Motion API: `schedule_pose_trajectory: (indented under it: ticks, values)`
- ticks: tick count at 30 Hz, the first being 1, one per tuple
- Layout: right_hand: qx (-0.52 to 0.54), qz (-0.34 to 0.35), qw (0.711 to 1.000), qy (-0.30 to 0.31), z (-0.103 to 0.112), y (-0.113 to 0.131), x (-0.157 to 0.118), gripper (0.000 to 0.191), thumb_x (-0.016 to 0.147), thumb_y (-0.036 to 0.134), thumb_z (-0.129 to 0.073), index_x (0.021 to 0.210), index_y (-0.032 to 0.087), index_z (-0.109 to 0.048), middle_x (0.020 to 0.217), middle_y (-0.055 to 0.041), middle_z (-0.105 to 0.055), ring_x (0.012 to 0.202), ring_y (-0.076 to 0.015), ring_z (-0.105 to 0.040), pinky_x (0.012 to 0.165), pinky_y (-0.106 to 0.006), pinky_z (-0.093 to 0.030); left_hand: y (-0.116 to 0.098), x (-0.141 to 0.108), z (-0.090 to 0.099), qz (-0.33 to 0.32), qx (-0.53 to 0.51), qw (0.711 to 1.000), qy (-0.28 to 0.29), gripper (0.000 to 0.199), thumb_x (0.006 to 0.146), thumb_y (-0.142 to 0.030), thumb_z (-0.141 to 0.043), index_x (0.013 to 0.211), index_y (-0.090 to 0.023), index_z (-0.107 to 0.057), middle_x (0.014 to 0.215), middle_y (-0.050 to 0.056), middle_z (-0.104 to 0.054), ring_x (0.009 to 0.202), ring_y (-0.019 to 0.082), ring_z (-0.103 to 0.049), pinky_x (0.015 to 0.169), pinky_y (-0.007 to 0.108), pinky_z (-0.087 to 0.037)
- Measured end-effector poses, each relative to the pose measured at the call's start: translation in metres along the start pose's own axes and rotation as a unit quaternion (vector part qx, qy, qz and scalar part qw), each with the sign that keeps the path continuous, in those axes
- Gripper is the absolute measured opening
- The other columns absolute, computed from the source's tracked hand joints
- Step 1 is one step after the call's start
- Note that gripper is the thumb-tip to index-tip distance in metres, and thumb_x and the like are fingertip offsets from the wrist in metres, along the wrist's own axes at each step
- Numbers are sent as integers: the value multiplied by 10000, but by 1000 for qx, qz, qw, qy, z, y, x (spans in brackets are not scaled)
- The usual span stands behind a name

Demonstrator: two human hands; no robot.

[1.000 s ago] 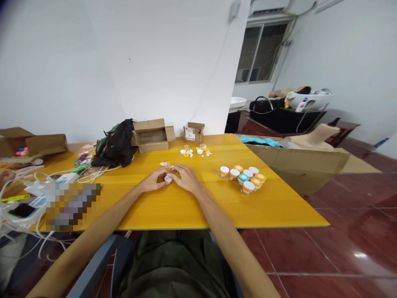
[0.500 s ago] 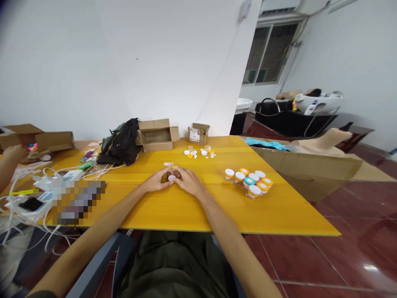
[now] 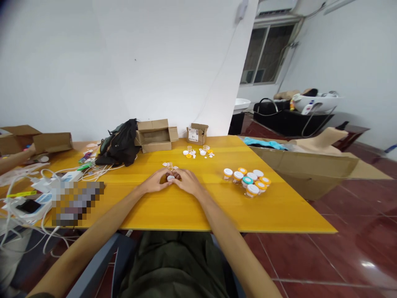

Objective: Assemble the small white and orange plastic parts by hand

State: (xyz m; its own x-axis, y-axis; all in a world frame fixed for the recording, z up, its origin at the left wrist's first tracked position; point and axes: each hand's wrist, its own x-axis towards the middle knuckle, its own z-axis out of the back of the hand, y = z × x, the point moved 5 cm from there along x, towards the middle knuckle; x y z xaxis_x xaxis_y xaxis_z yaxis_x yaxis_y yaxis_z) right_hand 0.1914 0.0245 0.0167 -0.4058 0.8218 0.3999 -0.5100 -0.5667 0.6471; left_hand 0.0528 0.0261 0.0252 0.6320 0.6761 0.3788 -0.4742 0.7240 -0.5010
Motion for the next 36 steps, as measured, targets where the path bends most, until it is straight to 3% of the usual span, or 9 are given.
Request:
schedule_pose_trajectory:
  ticks: [13,28,36]
  values:
    - [62,-8,998,6,-4,-6,3,143,794,213,-642,906,213,-731,822,-5,-738,706,-155,-628,684,-247,-462,5,0,0,12,-5,1000,3,145,825,-290,-597,939,-199,-599,977,48,-666,891,196,-616,850,325,-501]
    - [-6,41,999,12,-1,-6,2,199,865,237,-608,1005,239,-749,840,-28,-703,733,-166,-597,684,-255,-427,5,0,0,-5,5,1000,-6,166,838,-259,-593,996,-209,-607,998,53,-665,925,202,-621,879,342,-502]
    - [-38,35,999,-4,-2,-11,3,115,860,269,-637,844,215,-737,763,-22,-658,686,-154,-574,639,-247,-405,5,0,-1,-9,18,1000,-11,149,841,-272,-585,974,-206,-600,982,53,-664,906,203,-626,861,341,-508]
